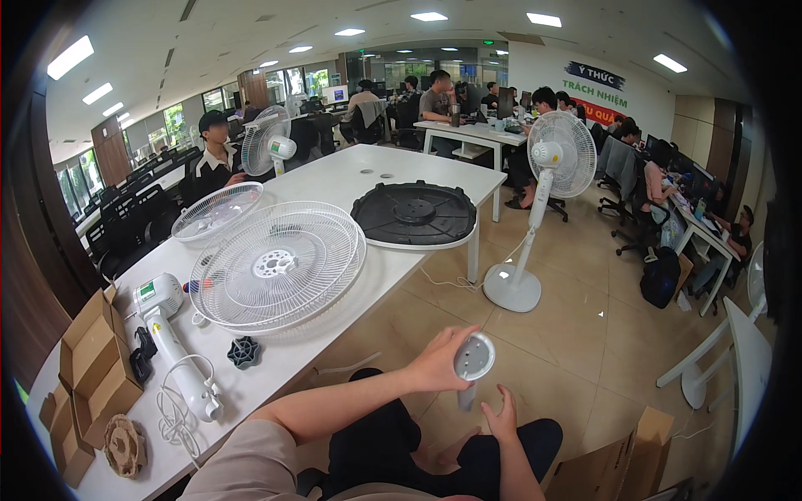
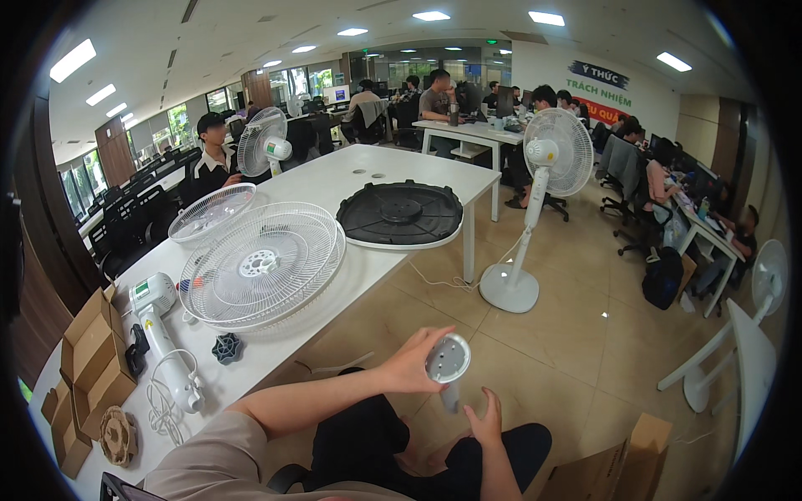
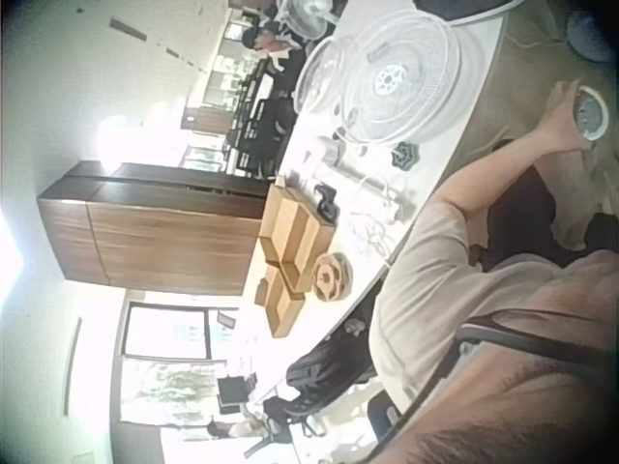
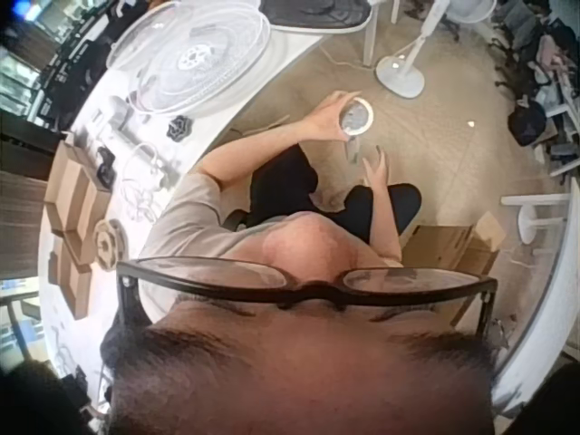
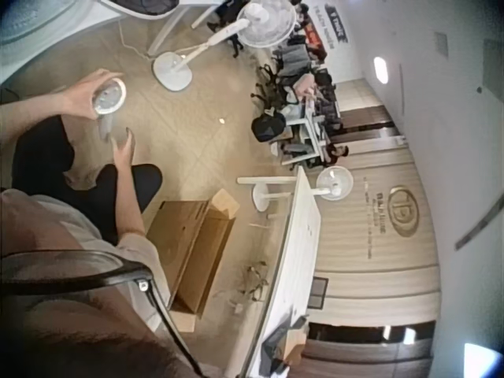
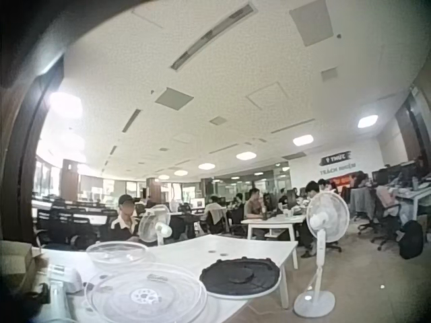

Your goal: Disassemble the components of a floor-standing electric fan, including the cage, blade, motor unit, and base.

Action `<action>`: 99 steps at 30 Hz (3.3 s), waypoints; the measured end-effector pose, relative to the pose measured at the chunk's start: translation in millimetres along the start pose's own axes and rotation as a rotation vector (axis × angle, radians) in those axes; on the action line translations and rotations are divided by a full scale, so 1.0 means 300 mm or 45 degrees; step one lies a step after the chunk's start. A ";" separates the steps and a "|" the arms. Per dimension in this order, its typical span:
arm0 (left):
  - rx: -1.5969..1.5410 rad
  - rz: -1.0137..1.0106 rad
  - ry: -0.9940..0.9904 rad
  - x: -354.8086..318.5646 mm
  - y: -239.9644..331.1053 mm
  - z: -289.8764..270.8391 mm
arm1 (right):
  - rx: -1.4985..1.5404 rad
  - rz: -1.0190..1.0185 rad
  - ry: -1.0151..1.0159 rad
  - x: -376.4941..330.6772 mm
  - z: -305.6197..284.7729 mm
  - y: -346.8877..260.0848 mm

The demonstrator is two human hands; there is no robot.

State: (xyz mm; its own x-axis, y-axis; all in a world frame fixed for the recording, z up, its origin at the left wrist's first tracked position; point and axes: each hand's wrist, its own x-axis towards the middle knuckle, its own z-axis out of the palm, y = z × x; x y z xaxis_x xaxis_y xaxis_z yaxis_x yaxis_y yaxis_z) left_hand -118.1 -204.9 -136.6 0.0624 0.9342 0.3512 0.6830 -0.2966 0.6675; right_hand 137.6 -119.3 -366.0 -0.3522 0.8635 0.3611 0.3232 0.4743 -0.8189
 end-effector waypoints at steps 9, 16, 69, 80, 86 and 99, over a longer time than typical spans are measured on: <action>-0.455 0.133 0.198 0.158 0.159 -0.293 | -0.125 0.008 0.368 0.086 -0.055 -0.030; -0.757 -0.085 0.117 0.214 0.140 -0.397 | -0.264 0.039 0.374 0.091 -0.155 -0.037; 0.552 -0.462 -0.858 0.281 -0.403 -0.178 | -0.584 -0.038 -0.233 1.309 0.265 -0.888; 0.627 -0.453 -0.945 0.274 -0.421 -0.162 | -0.798 -0.290 -0.075 1.263 0.280 -0.872; 0.650 -0.455 -0.957 0.278 -0.409 -0.168 | -0.792 -0.276 -0.205 1.263 0.229 -0.867; 0.620 -0.403 -1.016 0.279 -0.455 -0.157 | 0.271 0.183 0.598 0.506 -0.001 -0.340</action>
State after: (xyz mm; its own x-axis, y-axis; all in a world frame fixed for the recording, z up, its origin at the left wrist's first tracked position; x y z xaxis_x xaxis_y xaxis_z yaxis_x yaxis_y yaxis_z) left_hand -240.4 -95.4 -167.4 0.1754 0.8693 -0.4622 0.9666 -0.0630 0.2484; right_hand 51.5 -36.5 -227.4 0.1296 0.9241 0.3596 0.1367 0.3425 -0.9295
